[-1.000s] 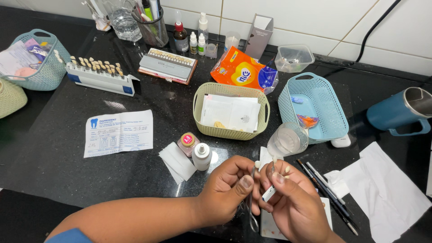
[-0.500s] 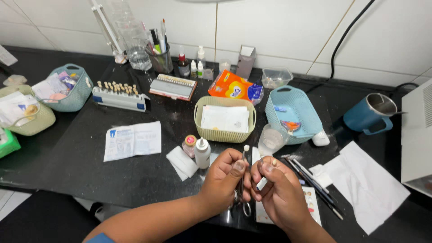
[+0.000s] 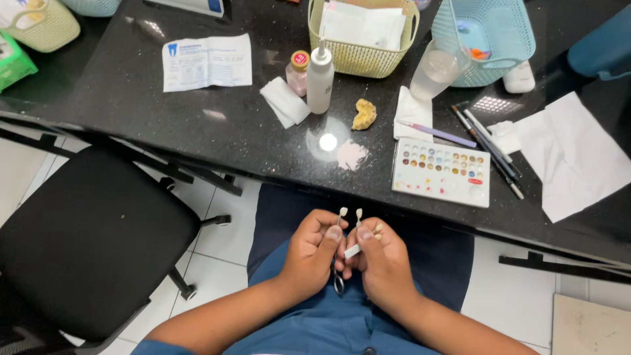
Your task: The person holds a small tooth-shaped object with tweezers and uses a fine brush to apply color from a palette onto the object. The person repeatedly dips the brush into the palette and applies color to the object's surface.
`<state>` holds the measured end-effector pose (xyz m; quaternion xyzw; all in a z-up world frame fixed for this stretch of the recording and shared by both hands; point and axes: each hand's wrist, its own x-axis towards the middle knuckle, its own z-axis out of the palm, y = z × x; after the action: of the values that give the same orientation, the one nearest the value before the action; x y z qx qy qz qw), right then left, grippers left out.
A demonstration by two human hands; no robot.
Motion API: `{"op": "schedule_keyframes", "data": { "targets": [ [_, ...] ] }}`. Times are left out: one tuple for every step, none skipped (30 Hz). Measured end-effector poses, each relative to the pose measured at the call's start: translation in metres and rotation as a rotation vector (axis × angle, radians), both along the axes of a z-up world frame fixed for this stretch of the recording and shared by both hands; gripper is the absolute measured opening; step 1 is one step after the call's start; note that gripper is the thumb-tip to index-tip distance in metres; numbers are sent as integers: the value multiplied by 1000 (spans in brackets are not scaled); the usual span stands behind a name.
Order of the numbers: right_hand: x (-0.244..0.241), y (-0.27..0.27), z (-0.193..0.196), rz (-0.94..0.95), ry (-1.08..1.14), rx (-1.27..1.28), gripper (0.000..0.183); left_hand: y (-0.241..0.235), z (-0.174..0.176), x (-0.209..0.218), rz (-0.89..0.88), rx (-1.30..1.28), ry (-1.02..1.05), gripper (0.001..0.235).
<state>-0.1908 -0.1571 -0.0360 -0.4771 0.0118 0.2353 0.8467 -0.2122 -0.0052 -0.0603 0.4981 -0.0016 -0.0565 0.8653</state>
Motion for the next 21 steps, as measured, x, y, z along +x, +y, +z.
{"op": "schedule_keyframes", "data": {
  "targets": [
    [-1,-2,-4,-12,1,-23,24,-2,-3,-5,5,-12,-13,15],
    [-3,-5,-7,-25,3,-47,24,-4,-6,-7,10,-24,-26,15],
    [-2,-6,-9,-23,-27,-60,23,-4,-8,-2,9,-34,-57,15],
    [0,-7,-10,-22,-56,-74,22,-3,-8,3,0,-44,-30,15],
    [-1,-11,-10,-19,-75,-97,21,-6,-10,4,-8,-65,8,15],
    [-1,-13,-11,-15,-84,-110,21,-7,-11,5,-16,-85,46,15],
    [-1,-15,-12,-12,-92,-124,21,-9,-12,4,-34,-115,24,16],
    [-2,-17,-13,-9,-100,-139,21,-11,-13,3,-52,-145,2,17],
    [0,-18,-14,-16,-117,-134,21,-11,-14,4,-69,-171,-26,19],
    [2,-20,-14,-23,-133,-129,21,-13,-15,5,-60,-126,-39,20],
    [1,-20,-16,-33,-145,-122,20,-13,-15,4,-54,-79,-48,20],
    [2,-21,-17,-35,-163,-139,20,-13,-16,3,-47,-31,-57,21],
    [2,-22,-19,-38,-177,-158,20,-14,-17,2,-42,-21,-58,21],
    [0,-23,-20,-40,-191,-178,20,-13,-18,1,-36,-10,-59,22],
    [0,-23,-20,-42,-207,-198,20,-13,-18,1,-27,0,-65,22],
    [0,-22,-19,-44,-223,-218,20,-13,-17,2,-21,3,-81,22],
    [1,-20,-17,-44,-238,-236,19,-12,-15,2,-13,8,-96,22],
    [1,-19,-15,-42,-254,-219,19,-11,-12,2,-5,14,-111,22],
    [-1,-17,-10,-45,-267,-201,19,-11,-8,2,-2,23,-134,21],
    [-3,-16,-4,-48,-281,-184,18,-11,-2,1,1,33,-156,21],
    [-2,-16,6,-64,-324,-170,18,-12,6,6,0,41,-191,21]
  ]
}}
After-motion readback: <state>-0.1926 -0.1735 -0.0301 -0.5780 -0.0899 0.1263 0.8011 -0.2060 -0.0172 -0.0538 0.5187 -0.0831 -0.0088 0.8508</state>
